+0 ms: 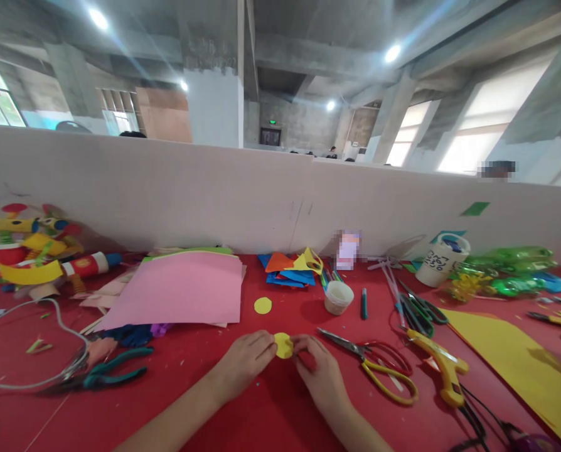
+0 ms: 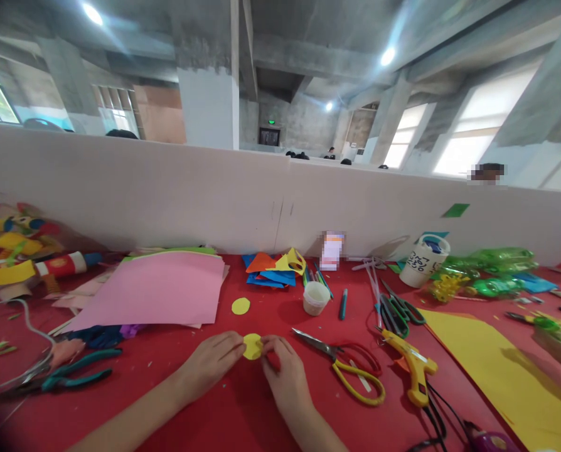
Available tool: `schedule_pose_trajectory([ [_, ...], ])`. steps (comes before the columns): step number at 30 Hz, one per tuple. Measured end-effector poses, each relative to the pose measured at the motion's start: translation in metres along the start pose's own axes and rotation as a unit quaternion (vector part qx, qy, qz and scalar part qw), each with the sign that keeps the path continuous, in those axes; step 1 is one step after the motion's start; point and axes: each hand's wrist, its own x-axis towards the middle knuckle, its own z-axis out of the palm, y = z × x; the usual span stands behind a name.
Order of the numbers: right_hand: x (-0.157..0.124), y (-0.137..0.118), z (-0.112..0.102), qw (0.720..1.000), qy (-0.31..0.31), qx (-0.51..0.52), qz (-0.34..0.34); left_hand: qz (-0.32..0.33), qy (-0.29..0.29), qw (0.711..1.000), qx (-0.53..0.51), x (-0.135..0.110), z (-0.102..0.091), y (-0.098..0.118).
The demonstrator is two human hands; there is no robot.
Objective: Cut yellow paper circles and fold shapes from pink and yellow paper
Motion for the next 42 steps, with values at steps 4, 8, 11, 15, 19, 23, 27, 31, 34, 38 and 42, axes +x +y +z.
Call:
schedule_pose_trajectory([
  [4, 0.000, -0.003, -0.003, 1.000, 0.024, -0.005, -0.006, -0.059, 0.028, 0.997, -0.038, -0.013, -0.001, -0.005],
  [8, -0.001, -0.005, -0.003, 0.999, 0.004, 0.025, -0.024, -0.064, 0.042, 0.995, -0.062, -0.019, -0.007, -0.003],
  [11, -0.001, -0.007, -0.003, 0.999, -0.034, 0.020, -0.033, -0.047, 0.059, 0.995, -0.068, -0.012, -0.011, 0.003],
  [15, -0.001, -0.009, -0.003, 1.000, 0.017, 0.009, -0.016, -0.095, 0.117, 0.978, -0.141, 0.006, -0.014, 0.016],
  [19, -0.002, -0.009, 0.003, 0.987, -0.030, 0.117, 0.104, -0.290, 0.081, 0.900, -0.314, 0.017, -0.013, 0.024],
  [23, -0.002, -0.007, 0.009, 0.961, -0.036, 0.199, 0.190, -0.368, 0.040, 0.807, -0.460, 0.018, -0.010, 0.022],
  [27, 0.002, -0.006, 0.009, 0.948, -0.031, 0.228, 0.219, -0.369, 0.034, 0.772, -0.517, 0.018, -0.008, 0.017],
  [31, 0.003, -0.005, 0.007, 0.945, -0.054, 0.224, 0.233, -0.371, 0.038, 0.786, -0.493, 0.019, -0.008, 0.017],
  [34, 0.002, -0.005, 0.008, 0.942, -0.061, 0.232, 0.233, -0.367, 0.043, 0.800, -0.473, 0.019, -0.009, 0.017],
  [38, 0.004, -0.002, 0.006, 0.945, -0.049, 0.264, 0.190, -0.345, 0.082, 0.860, -0.368, 0.016, -0.009, 0.016],
  [42, 0.010, 0.011, 0.001, 0.966, -0.013, 0.205, 0.154, -0.298, 0.113, 0.916, -0.245, 0.014, -0.013, 0.008],
])
